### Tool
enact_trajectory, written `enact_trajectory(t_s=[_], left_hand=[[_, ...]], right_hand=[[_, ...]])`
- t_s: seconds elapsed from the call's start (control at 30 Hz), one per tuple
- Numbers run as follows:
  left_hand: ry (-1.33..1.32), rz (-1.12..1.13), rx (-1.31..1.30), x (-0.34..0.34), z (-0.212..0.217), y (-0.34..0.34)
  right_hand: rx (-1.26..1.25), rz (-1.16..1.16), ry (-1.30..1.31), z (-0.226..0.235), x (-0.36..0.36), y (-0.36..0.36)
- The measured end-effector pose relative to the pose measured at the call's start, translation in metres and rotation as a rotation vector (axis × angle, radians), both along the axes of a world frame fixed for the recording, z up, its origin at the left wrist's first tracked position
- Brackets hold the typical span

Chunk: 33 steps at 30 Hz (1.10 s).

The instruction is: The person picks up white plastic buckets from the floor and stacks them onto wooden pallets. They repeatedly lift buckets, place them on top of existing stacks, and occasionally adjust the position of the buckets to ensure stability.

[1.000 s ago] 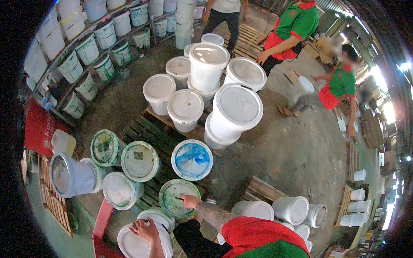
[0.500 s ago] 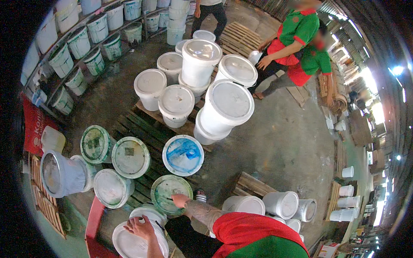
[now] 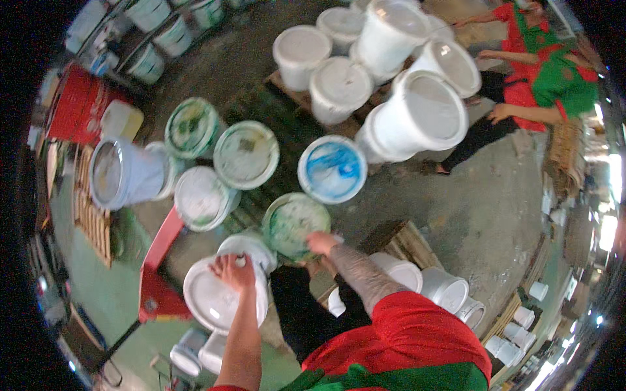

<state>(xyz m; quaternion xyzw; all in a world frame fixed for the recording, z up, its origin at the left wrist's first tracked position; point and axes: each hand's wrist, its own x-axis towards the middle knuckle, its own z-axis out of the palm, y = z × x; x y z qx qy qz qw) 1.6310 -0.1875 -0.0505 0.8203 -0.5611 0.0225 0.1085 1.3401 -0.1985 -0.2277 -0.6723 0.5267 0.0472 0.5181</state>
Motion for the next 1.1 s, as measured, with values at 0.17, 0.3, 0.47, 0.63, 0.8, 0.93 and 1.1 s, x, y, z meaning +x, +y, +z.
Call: enact_trajectory(t_s=[0.17,0.3,0.47,0.63,0.8,0.93,1.1], left_hand=[[0.018,0.023,0.060,-0.007,0.007,-0.009],[-0.006,0.013,0.059,-0.009,0.011,-0.010],[-0.005,0.016,0.069,-0.009,0.006,-0.009],[-0.028,-0.008,0.016,-0.009,0.004,-0.007],[-0.024,0.020,0.090,-0.011,0.012,-0.002],[-0.012,0.015,0.119,-0.016,0.017,0.004],[-0.070,-0.027,0.295,-0.011,0.024,0.013]], right_hand=[[0.141,0.003,0.268,0.013,-0.033,0.001],[0.180,0.001,0.355,0.020,-0.059,0.010],[0.193,-0.098,0.231,0.027,-0.079,0.030],[0.166,-0.066,0.260,0.055,-0.089,0.055],[0.226,-0.118,0.269,0.107,-0.106,0.073],[0.058,-0.250,0.227,0.157,-0.130,0.095],[-0.076,-0.523,0.253,0.204,-0.184,0.127]])
